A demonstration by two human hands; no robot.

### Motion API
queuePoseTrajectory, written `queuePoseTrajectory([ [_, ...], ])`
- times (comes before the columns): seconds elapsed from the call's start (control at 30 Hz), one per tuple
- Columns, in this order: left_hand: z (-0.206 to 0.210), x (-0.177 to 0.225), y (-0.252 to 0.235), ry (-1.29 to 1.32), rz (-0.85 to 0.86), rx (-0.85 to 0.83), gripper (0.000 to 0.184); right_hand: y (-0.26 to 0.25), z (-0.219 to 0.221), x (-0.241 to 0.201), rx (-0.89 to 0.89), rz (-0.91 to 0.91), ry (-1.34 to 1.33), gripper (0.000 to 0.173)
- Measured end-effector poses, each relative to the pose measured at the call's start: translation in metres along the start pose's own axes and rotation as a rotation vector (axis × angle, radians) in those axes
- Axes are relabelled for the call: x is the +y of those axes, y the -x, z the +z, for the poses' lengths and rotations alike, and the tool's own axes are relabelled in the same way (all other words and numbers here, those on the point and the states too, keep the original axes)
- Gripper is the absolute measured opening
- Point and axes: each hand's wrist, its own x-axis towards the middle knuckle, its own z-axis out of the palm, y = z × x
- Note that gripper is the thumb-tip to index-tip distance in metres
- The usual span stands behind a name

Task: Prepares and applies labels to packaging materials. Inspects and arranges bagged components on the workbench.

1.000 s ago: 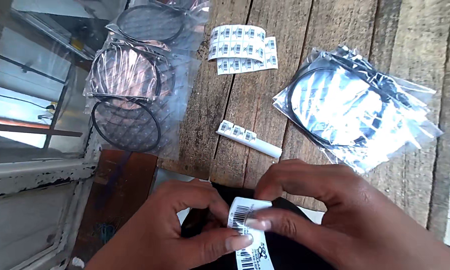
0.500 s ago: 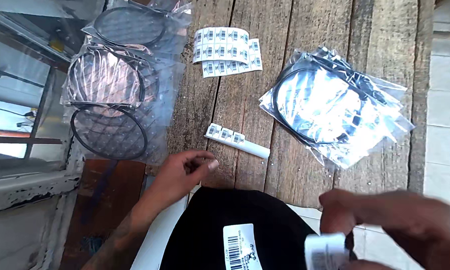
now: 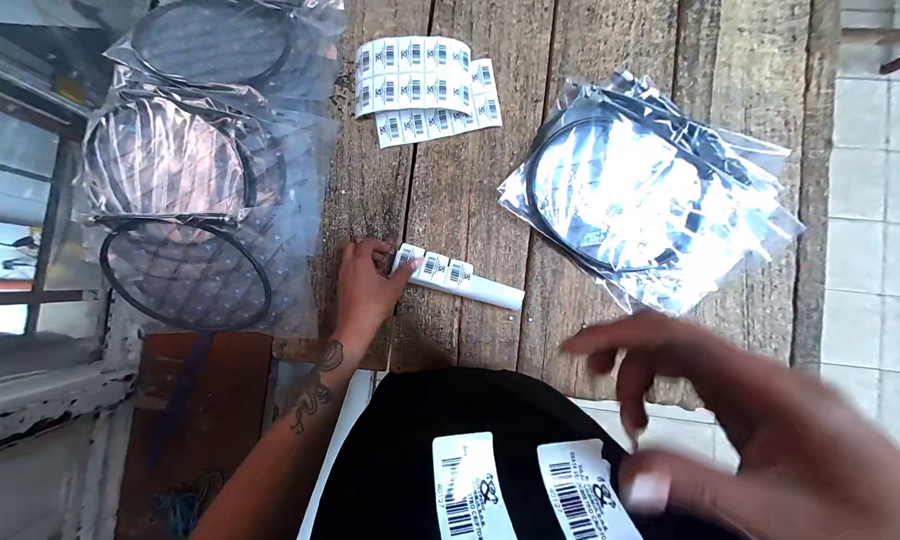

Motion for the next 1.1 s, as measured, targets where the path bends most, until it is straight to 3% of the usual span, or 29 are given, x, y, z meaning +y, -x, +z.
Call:
queuePoseTrajectory([
  [0.1,0.009,0.001,0.015,-0.005,0.056,-0.056,0.046,-0.038,-0.002,0.042,0.242,-0.042,0.112,0.028],
  [0.2,0.022,-0.009,0.014,0.055,0.131,-0.031,0.034,-0.075,0.020,0.108,0.178,-0.078,0.295,0.024],
  [0.27,0.025,-0.012,0.018,0.155,0.214,-0.071,0.028,-0.092,0.037,0.136,0.074,-0.098,0.333,0.032],
  [0.33,0.024,-0.010,0.024,0.271,0.291,-0.135,0.026,-0.098,0.046,0.144,0.009,-0.142,0.360,0.039],
  [0.6,0.014,0.014,0.036,0.371,0.340,-0.138,0.032,-0.091,0.044,0.118,0.075,-0.302,0.468,0.013],
  [0.7,0.013,0.018,0.038,0.385,0.254,-0.169,0.019,-0.086,0.044,0.111,0.128,-0.332,0.547,0.013],
  [0.9,0.017,0.023,0.051,0.708,-0.292,-0.439,0.019,-0.076,0.044,0.072,0.238,-0.530,0.773,0.014],
  [1.0,0.021,0.023,0.050,0.771,-0.408,-0.402,0.017,-0.063,0.024,0.046,0.289,-0.488,0.598,0.012],
  [1.1,0.027,0.014,0.040,0.764,-0.391,-0.338,0.018,-0.031,-0.017,0.016,0.289,-0.290,0.238,0.016],
])
